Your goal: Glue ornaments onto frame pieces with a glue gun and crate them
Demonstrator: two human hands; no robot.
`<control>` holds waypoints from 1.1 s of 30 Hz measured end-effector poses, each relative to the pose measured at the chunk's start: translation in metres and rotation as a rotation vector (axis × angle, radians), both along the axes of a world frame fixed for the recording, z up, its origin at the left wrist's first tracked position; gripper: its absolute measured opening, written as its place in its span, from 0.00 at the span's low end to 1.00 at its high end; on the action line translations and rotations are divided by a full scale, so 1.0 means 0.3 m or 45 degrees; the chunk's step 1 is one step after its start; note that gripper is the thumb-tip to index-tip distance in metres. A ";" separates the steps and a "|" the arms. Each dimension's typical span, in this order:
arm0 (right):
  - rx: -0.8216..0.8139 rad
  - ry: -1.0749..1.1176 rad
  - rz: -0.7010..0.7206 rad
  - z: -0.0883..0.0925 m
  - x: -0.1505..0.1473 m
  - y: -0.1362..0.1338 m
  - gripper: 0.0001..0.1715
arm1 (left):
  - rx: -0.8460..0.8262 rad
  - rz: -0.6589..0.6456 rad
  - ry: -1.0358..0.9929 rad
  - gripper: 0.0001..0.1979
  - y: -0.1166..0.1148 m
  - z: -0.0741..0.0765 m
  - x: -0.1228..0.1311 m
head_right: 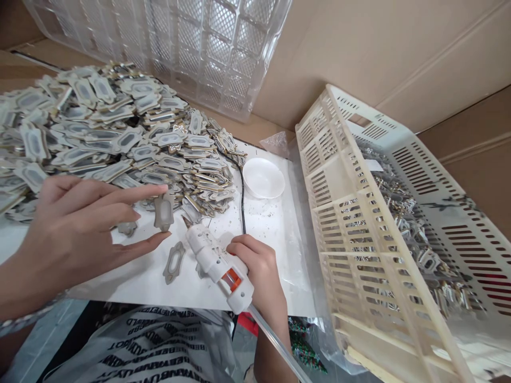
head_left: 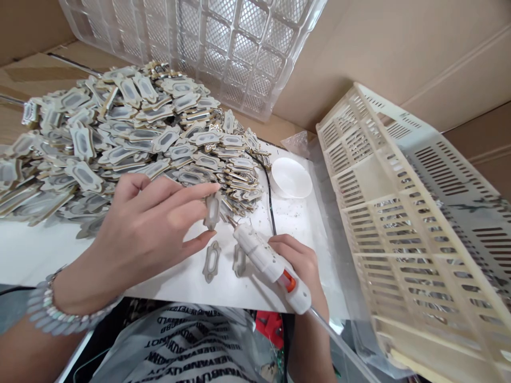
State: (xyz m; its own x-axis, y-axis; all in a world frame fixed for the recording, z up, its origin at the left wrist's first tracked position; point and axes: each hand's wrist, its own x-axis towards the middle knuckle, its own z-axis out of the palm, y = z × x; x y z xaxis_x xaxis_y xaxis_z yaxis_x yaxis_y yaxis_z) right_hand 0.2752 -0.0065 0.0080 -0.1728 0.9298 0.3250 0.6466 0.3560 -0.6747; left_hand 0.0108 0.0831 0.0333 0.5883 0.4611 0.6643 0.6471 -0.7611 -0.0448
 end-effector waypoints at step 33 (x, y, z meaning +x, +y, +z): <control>0.179 -0.001 -0.143 -0.013 0.004 0.001 0.11 | -0.692 -0.058 0.096 0.31 -0.100 -0.165 -0.081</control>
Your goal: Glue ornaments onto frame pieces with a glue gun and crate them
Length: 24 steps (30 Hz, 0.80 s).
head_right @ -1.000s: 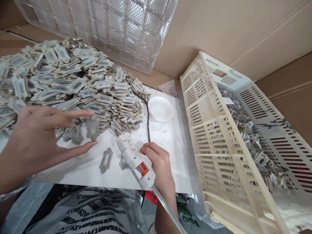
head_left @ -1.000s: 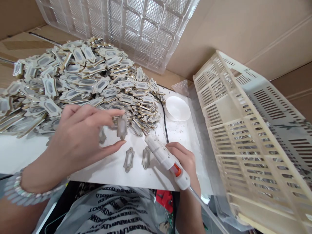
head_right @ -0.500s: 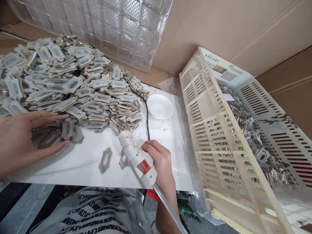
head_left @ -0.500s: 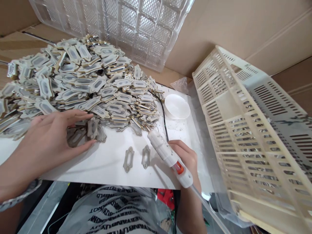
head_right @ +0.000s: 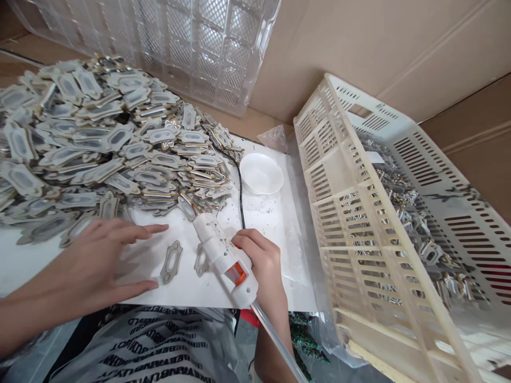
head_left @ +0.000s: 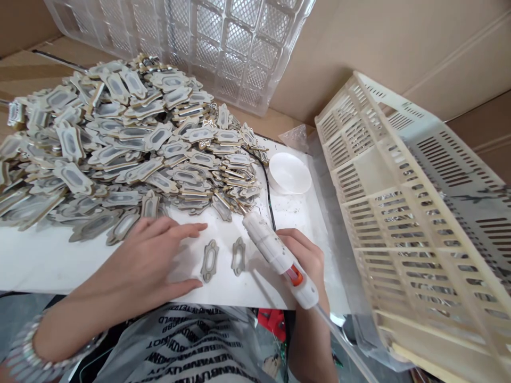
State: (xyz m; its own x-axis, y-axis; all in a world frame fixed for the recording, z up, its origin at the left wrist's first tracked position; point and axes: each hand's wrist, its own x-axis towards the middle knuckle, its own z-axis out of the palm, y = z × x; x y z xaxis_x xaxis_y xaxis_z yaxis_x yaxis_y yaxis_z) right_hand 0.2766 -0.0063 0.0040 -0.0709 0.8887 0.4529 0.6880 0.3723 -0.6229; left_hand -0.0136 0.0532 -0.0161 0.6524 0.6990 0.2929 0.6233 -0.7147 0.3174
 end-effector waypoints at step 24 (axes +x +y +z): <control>-0.065 0.069 0.116 -0.001 -0.002 -0.012 0.08 | 0.310 0.078 -0.225 0.17 0.064 0.114 0.118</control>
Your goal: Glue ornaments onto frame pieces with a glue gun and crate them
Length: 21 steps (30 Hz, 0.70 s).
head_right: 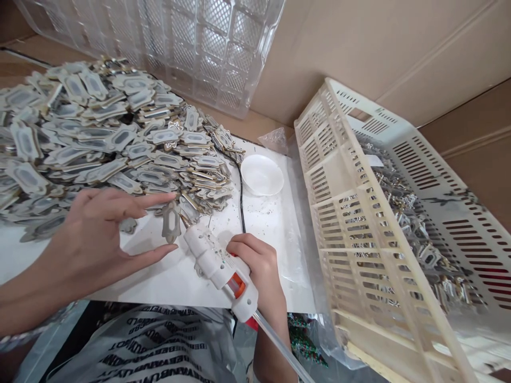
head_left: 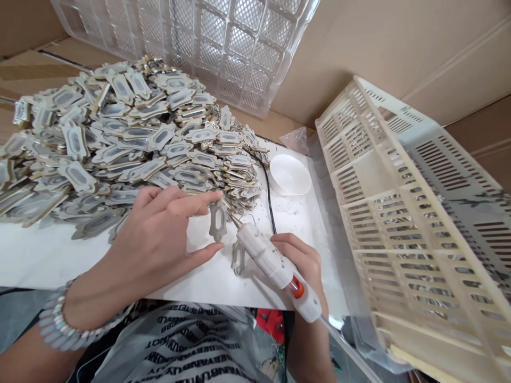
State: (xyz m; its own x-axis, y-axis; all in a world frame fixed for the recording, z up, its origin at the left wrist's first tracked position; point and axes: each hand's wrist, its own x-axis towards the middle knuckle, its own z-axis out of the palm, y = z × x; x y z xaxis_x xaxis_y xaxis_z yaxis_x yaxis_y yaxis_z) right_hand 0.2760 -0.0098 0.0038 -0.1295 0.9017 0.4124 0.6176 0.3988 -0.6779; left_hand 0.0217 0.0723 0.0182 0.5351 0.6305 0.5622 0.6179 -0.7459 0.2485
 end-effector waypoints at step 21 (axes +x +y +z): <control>-0.002 -0.021 0.020 0.004 -0.004 0.000 0.06 | -0.029 -0.028 -0.073 0.21 -0.002 0.021 0.020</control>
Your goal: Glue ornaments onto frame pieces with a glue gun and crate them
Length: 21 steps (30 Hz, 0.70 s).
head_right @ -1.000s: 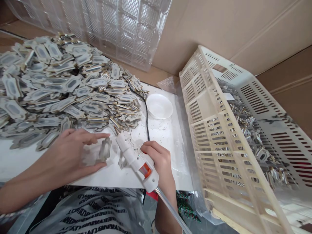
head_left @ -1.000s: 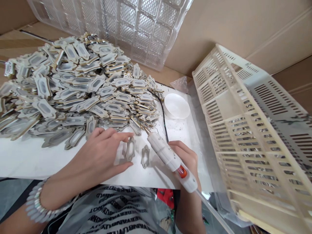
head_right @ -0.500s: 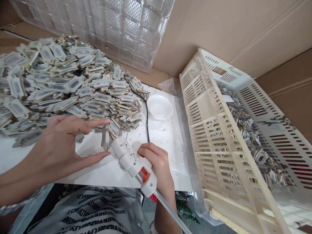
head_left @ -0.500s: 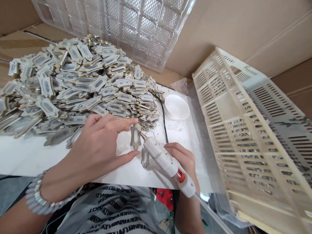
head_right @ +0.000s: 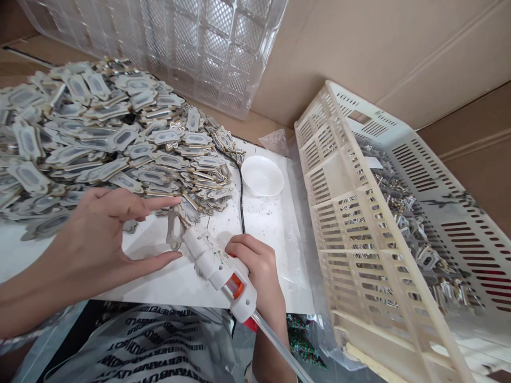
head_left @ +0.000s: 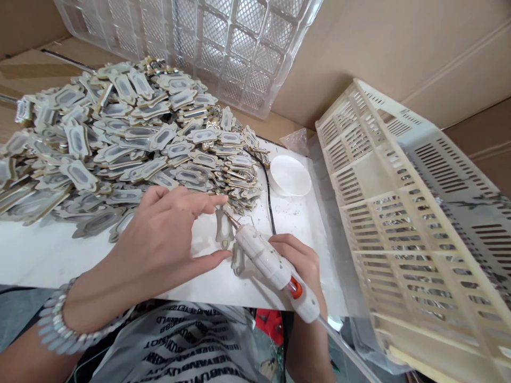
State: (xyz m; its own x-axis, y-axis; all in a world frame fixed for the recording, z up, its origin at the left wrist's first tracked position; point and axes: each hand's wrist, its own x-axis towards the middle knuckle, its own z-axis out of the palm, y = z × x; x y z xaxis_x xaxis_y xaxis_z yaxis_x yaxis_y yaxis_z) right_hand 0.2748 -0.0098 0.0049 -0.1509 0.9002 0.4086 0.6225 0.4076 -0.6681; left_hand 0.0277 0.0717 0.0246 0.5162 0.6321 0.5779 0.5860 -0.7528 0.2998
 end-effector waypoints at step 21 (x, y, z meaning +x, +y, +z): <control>-0.030 0.058 0.008 0.001 0.005 -0.002 0.07 | 0.141 0.087 0.094 0.19 0.021 0.003 -0.030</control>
